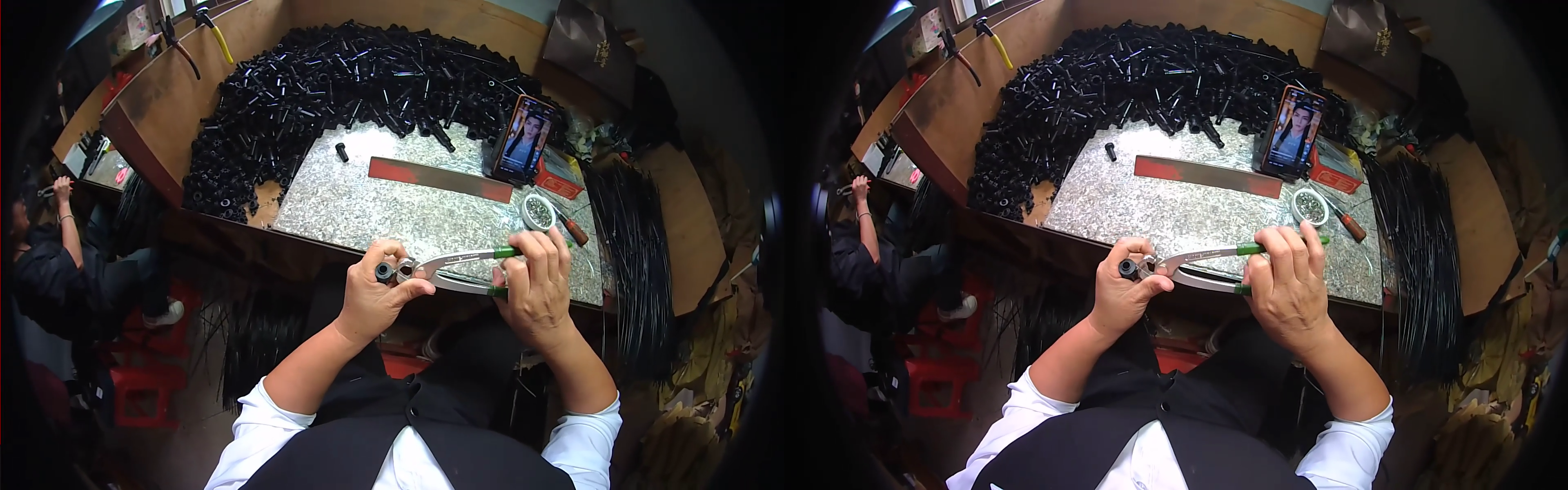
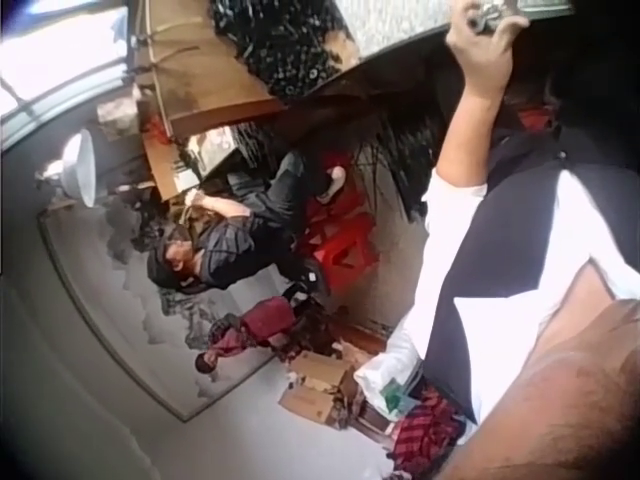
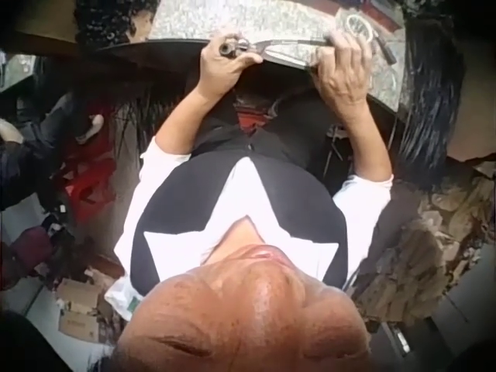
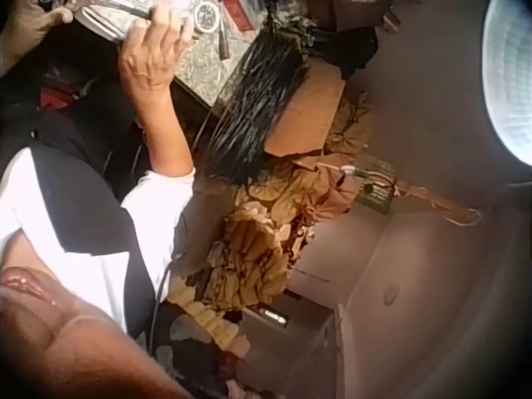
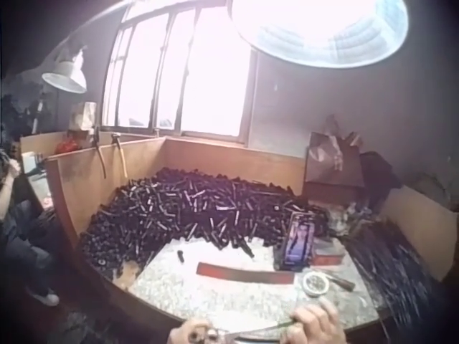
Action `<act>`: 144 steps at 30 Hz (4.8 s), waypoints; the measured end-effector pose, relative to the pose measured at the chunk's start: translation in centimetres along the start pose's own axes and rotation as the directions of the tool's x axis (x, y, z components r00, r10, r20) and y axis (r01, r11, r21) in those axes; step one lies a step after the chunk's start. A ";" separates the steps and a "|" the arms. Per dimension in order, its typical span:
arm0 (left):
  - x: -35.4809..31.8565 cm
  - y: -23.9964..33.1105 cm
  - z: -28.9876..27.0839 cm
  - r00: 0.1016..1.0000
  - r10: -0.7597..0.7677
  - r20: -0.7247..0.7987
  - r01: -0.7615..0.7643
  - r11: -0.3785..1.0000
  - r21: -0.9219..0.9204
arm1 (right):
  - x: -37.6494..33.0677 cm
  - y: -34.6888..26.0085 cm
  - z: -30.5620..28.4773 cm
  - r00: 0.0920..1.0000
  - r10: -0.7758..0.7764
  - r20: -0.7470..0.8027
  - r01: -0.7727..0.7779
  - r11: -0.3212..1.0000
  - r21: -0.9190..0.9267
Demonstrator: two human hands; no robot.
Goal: Assembling and trimming bundles of small black connector components using pliers at a production workbench.
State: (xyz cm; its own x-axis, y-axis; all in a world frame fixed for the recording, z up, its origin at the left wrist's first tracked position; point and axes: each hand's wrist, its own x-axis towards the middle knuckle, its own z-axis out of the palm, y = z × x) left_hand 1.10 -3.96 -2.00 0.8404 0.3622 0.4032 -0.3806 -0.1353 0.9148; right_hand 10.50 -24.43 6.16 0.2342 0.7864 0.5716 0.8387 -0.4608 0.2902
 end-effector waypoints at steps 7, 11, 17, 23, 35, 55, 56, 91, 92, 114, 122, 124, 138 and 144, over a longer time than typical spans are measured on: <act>-0.3 0.3 -0.6 0.991 0.130 -0.016 -0.129 0.989 0.071 | -1.4 -0.5 -0.7 0.994 -0.092 -0.058 0.096 0.993 0.071; -1.0 0.4 -1.6 0.993 0.022 0.115 -0.022 1.000 0.005 | -2.9 -1.4 -0.8 0.973 -0.003 0.231 -0.122 0.843 0.524; -0.9 0.5 -2.3 0.947 0.019 0.322 -0.021 1.000 0.004 | -4.7 -3.1 -1.0 0.325 -0.536 0.779 -0.915 -0.387 0.115; -0.6 1.0 -2.8 0.975 -0.027 0.222 0.020 0.999 0.034 | -4.0 -4.0 -2.0 0.657 -0.072 0.750 -0.739 0.139 0.660; 0.1 1.7 -3.0 0.913 -0.045 0.406 0.049 0.999 0.001 | -4.8 -2.8 -1.3 0.303 -0.485 0.820 -0.953 -0.172 0.250; -0.1 0.2 -1.9 0.952 -0.004 0.305 -0.012 0.999 0.050 | -4.8 -3.4 0.8 0.847 0.021 0.532 -0.362 0.756 0.546; -0.2 0.2 -1.8 0.953 0.005 0.304 -0.022 0.998 0.052 | -4.7 -3.2 0.9 0.851 0.033 0.524 -0.361 0.760 0.540; -1.4 -0.3 -0.4 0.986 -0.100 0.132 0.101 0.995 -0.007 | -5.0 -2.5 3.4 0.829 -0.028 0.559 -0.464 0.523 0.715; -1.4 -0.2 -0.4 0.987 -0.098 0.131 0.099 0.995 -0.006 | -5.1 -2.6 3.5 0.842 -0.018 0.539 -0.450 0.526 0.722; -1.1 0.0 -1.1 0.988 -0.049 0.146 0.051 0.999 -0.006 | -1.5 12.3 5.2 0.749 0.563 0.350 -0.615 0.787 0.050; -1.6 0.4 -0.5 0.986 -0.075 0.148 0.089 0.992 -0.090 | 0.3 15.0 9.0 0.610 0.533 0.586 -0.522 0.827 -0.210; -1.6 0.4 -0.6 0.985 -0.077 0.154 0.089 0.993 -0.074 | 0.5 15.2 9.4 0.606 0.517 0.604 -0.498 0.839 -0.219; -1.4 -0.2 -0.6 0.969 -0.090 0.229 0.095 0.995 -0.011 | 0.5 13.5 7.4 0.728 0.555 0.403 -0.602 0.799 -0.012; -1.7 -0.1 -0.3 0.972 -0.092 0.214 0.092 0.996 0.007 | 1.2 3.2 5.0 0.852 0.440 0.283 -0.501 0.532 0.682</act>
State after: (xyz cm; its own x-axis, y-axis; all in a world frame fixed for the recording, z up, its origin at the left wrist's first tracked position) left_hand -0.38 -4.25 -2.81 0.9348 0.1671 0.3134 -0.2986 -0.1080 0.9482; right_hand 15.94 -22.97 3.95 0.7078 0.5835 0.3980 0.6644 -0.3588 -0.6556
